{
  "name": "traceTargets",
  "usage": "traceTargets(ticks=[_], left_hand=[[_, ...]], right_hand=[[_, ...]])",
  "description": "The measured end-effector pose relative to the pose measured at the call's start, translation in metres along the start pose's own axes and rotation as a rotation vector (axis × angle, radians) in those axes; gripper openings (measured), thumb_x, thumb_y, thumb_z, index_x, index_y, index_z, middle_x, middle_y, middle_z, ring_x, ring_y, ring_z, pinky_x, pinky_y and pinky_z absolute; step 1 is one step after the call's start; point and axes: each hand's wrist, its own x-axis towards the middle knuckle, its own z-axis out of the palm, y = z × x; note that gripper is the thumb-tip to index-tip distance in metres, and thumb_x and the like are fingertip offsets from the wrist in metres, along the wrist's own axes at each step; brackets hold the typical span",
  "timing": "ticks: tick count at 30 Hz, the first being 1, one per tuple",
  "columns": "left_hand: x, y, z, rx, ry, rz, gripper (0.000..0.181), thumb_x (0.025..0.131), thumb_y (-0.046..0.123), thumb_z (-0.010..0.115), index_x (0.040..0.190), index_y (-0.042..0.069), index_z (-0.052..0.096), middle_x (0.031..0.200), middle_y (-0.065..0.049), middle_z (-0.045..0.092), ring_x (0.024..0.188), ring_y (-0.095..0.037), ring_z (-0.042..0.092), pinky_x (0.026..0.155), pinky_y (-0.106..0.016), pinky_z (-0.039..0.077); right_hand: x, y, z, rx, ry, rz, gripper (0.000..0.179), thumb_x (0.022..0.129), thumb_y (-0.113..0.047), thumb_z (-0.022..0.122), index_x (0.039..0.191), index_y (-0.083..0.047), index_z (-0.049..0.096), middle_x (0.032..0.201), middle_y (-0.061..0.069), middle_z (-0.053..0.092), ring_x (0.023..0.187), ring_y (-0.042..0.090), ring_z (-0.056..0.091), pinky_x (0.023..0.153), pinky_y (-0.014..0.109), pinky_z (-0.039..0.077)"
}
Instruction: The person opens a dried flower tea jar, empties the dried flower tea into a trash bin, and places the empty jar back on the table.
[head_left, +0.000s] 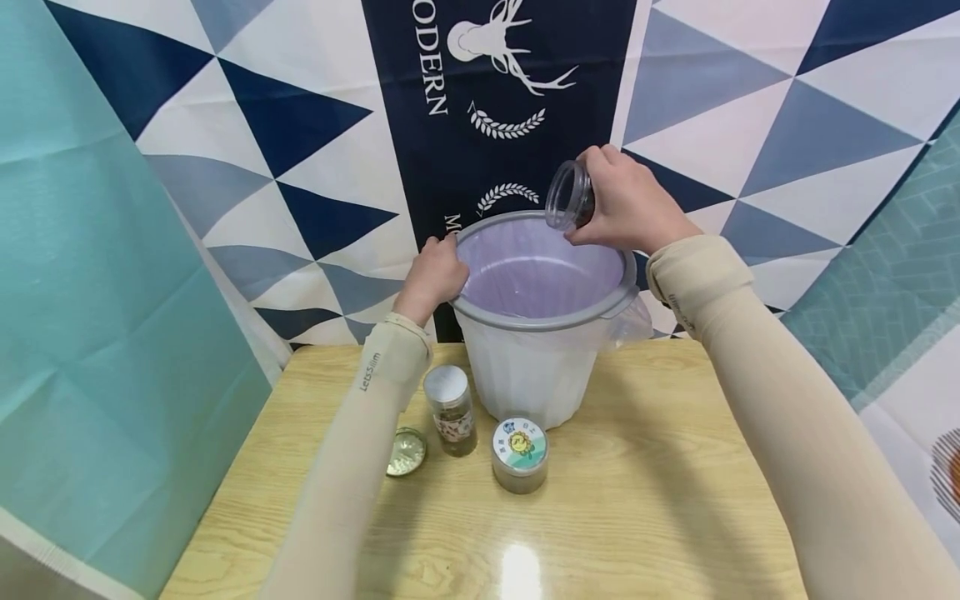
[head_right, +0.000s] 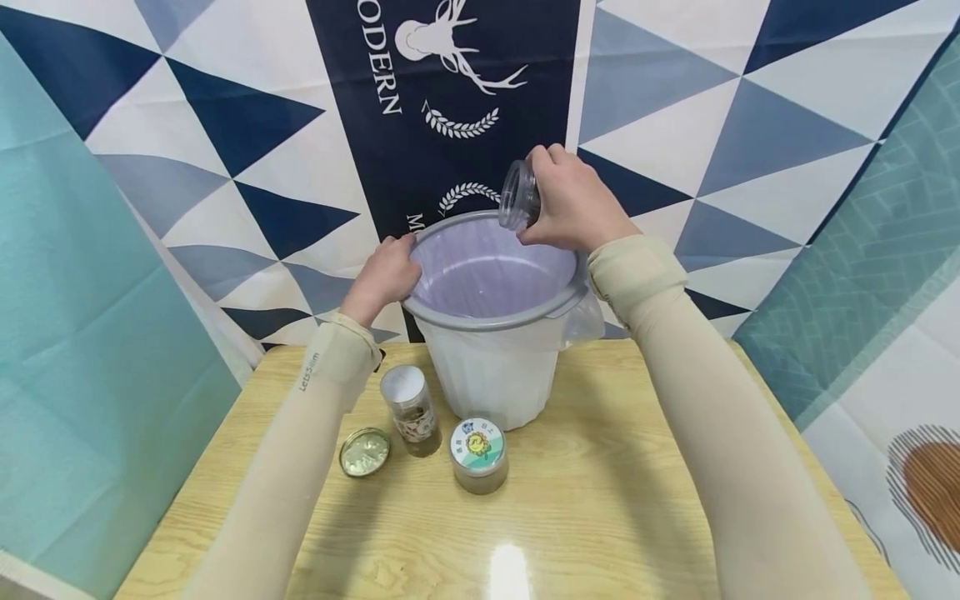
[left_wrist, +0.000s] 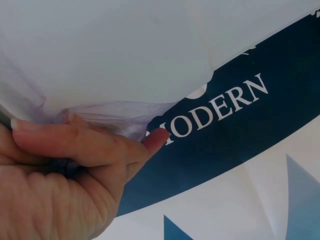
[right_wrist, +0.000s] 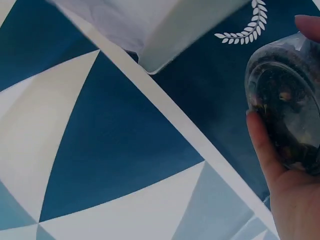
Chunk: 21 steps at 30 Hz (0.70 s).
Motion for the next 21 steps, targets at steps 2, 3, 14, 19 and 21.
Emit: traceTargets(ticks=[2, 3, 14, 19, 21], left_hand=[[-0.0044, 0.0028, -0.0038, -0.008, -0.004, -0.006, 0.064, 0.098, 0.011, 0.039, 0.16, -0.001, 0.03, 0.158, -0.027, 0.039, 0.141, -0.04, 0.047, 0.121, -0.047, 0.038], [-0.0049, 0.0027, -0.0039, -0.007, -0.001, -0.003, 0.064, 0.098, 0.011, 0.039, 0.16, -0.001, 0.03, 0.158, -0.027, 0.039, 0.14, -0.04, 0.048, 0.12, -0.047, 0.039], [-0.0059, 0.0036, -0.0042, -0.015, 0.001, 0.003, 0.063, 0.099, 0.011, 0.039, 0.161, -0.001, 0.03, 0.159, -0.027, 0.039, 0.143, -0.04, 0.046, 0.121, -0.047, 0.038], [-0.0064, 0.0033, -0.0041, -0.025, 0.0, 0.003, 0.064, 0.099, 0.011, 0.039, 0.161, 0.0, 0.029, 0.159, -0.028, 0.038, 0.142, -0.04, 0.046, 0.121, -0.048, 0.038], [-0.0065, 0.0032, -0.004, -0.025, 0.001, 0.003, 0.064, 0.099, 0.011, 0.039, 0.161, 0.0, 0.029, 0.159, -0.027, 0.038, 0.142, -0.04, 0.046, 0.121, -0.047, 0.038]], right_hand=[[0.0013, -0.0023, 0.0004, -0.044, 0.006, -0.027, 0.077, 0.068, -0.024, 0.088, 0.129, 0.005, 0.05, 0.115, 0.022, 0.054, 0.099, 0.037, 0.055, 0.093, 0.055, 0.052], [0.0017, -0.0035, 0.0005, -0.061, 0.008, -0.035, 0.077, 0.068, -0.024, 0.088, 0.129, 0.006, 0.05, 0.114, 0.022, 0.054, 0.098, 0.037, 0.055, 0.092, 0.055, 0.052], [0.0026, -0.0042, 0.004, -0.187, 0.034, -0.113, 0.076, 0.066, -0.018, 0.089, 0.125, 0.008, 0.05, 0.115, 0.027, 0.054, 0.104, 0.045, 0.055, 0.095, 0.06, 0.05], [0.0025, -0.005, 0.0042, -0.229, 0.044, -0.132, 0.076, 0.066, -0.017, 0.089, 0.125, 0.009, 0.05, 0.115, 0.028, 0.054, 0.103, 0.046, 0.054, 0.093, 0.061, 0.051], [0.0026, -0.0052, 0.004, -0.237, 0.044, -0.135, 0.076, 0.066, -0.017, 0.089, 0.125, 0.01, 0.05, 0.115, 0.028, 0.054, 0.103, 0.046, 0.054, 0.093, 0.061, 0.051]])
